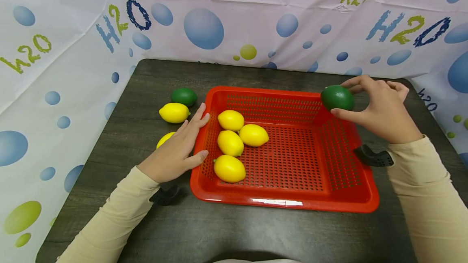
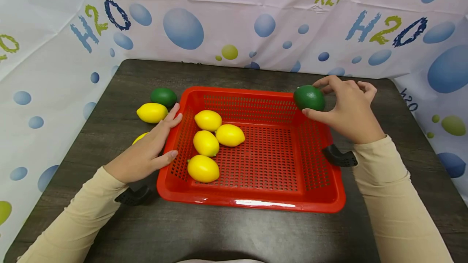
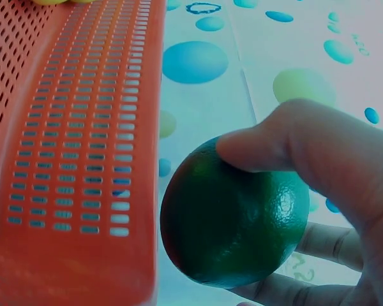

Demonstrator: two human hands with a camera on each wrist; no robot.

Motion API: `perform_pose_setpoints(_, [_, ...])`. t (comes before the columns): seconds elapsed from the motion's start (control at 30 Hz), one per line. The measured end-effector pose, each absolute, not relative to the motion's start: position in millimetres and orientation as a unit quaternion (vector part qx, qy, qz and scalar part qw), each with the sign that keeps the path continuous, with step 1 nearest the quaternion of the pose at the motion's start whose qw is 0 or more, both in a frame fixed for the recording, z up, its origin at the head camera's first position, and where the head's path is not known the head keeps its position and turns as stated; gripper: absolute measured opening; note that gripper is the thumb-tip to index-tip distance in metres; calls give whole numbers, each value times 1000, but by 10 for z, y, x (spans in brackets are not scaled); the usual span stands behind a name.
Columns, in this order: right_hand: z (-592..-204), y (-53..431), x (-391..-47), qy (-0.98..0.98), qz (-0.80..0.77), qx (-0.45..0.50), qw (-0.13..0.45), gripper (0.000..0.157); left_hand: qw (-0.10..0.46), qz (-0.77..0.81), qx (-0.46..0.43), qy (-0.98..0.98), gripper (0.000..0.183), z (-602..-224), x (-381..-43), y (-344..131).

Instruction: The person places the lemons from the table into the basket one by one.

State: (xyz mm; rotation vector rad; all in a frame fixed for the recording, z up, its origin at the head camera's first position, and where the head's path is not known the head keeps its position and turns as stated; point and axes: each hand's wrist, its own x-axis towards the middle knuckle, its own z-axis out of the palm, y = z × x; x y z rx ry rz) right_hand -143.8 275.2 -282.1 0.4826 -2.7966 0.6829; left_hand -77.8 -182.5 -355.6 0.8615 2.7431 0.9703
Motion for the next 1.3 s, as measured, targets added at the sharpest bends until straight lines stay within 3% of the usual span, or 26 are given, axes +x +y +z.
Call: perform_pose_setpoints(1.3, [-2833, 2088, -1529, -943, 219, 239, 70, 61, 52, 321, 282, 902, 81, -3586, -788, -1825])
